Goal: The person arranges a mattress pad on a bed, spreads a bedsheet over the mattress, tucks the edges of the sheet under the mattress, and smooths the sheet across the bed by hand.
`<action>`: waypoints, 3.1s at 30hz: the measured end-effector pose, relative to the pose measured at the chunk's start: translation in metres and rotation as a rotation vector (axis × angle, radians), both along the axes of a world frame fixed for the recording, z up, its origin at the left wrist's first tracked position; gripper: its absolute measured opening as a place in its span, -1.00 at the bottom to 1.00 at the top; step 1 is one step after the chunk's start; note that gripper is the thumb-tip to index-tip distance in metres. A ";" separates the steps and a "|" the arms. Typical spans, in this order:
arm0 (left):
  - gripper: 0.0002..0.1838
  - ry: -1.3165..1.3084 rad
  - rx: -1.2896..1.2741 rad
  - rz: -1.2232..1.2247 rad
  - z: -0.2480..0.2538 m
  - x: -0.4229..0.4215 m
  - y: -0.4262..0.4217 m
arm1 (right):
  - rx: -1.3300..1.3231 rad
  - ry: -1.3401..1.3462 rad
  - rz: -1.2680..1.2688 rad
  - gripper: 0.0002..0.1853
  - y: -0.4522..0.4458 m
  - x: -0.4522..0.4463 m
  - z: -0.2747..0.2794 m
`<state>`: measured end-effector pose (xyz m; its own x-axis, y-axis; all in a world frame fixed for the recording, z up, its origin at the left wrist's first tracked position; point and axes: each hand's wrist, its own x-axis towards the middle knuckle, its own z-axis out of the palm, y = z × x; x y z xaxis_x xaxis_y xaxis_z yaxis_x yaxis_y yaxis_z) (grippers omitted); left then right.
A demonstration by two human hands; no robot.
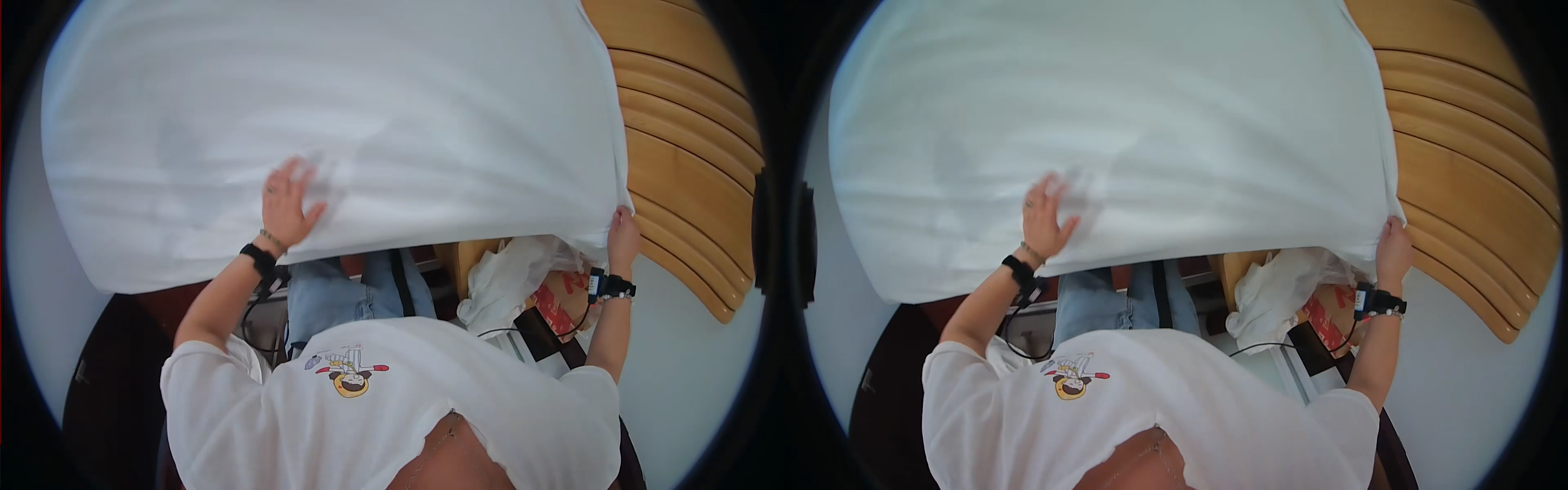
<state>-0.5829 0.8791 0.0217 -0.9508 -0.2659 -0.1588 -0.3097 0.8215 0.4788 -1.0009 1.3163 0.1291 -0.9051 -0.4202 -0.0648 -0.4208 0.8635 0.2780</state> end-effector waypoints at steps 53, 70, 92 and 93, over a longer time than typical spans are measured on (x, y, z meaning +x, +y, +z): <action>-0.48 -0.256 -0.348 -0.610 -0.160 -0.515 0.074 | -1.320 -1.008 -0.664 -0.80 0.042 0.127 0.004; -0.39 -0.546 -0.643 -0.658 -0.171 -0.526 0.083 | -0.700 -0.255 -0.462 -0.57 -0.069 0.097 -0.179; -0.55 0.018 -0.318 -0.658 -0.196 -0.501 0.057 | -1.223 -0.098 -1.375 -0.55 -0.037 0.088 -0.271; -0.55 -0.013 -0.310 -0.655 -0.196 -0.501 0.058 | -1.225 -0.101 -1.375 -0.55 -0.038 0.087 -0.276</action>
